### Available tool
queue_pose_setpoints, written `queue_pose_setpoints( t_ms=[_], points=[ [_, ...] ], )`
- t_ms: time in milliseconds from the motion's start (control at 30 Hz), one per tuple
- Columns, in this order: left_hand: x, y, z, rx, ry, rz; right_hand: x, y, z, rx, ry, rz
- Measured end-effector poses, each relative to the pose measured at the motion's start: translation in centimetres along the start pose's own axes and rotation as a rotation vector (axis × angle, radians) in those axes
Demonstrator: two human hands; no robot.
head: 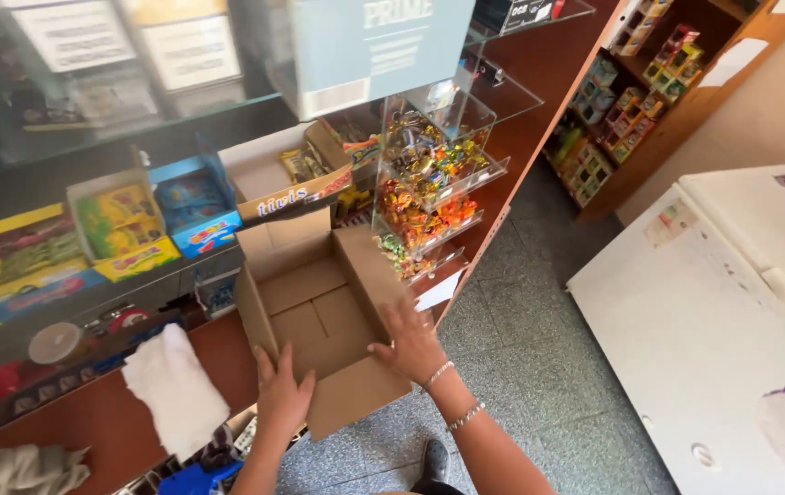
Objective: Sorting small wrapped candies from a display shelf into a cardboard box
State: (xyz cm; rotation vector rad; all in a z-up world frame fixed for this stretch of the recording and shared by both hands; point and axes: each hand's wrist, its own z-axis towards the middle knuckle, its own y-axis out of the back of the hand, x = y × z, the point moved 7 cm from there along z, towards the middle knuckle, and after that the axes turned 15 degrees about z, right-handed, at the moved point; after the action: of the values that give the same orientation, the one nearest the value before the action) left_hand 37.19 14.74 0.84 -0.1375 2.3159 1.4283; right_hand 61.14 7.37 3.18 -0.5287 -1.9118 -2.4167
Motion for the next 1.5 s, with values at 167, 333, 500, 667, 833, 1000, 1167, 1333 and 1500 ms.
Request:
queue_pose_setpoints(
  t_ms=[167, 333, 500, 667, 833, 1000, 1167, 1333, 1500],
  points=[
    [-2.4, -0.9, -0.8, 0.1, 0.064, -0.052, -4.9, -8.2, 0.8, 0.301, -0.13, 0.814],
    [-5.3, -4.4, 1.0, 0.028, 0.113, -0.077, -9.2, -7.8, 1.8, 0.175, -0.123, 0.899],
    [-5.6, -8.9, 5.7, -0.109, 0.239, -0.199, -12.1, -4.7, 5.0, 0.315, -0.177, 0.91],
    [-10.0, -3.4, 2.9, -0.116, 0.305, -0.289, -13.1, -0.9, 5.3, 0.302, -0.022, 0.898],
    [-7.4, -0.9, 1.2, -0.304, 0.292, -0.348, -15.3, 3.5, 4.3, 0.295, 0.035, 0.879],
    [-6.0, 2.2, -3.6, -0.403, 0.277, -0.403, -18.1, 7.0, 4.1, 0.132, 0.058, 0.94],
    [-2.9, 0.9, -5.6, -0.463, 0.239, -0.349, -13.7, 16.6, 4.5, -0.1, 0.233, 0.879],
    [-7.0, 3.7, -9.5, -0.476, 0.217, -0.471, -7.6, 23.7, 8.0, -0.348, 0.494, 0.622],
    [-8.3, 4.5, -10.6, -0.451, 0.148, -0.426, -4.1, 24.5, 15.5, -0.367, 0.584, 0.39]
  ],
)
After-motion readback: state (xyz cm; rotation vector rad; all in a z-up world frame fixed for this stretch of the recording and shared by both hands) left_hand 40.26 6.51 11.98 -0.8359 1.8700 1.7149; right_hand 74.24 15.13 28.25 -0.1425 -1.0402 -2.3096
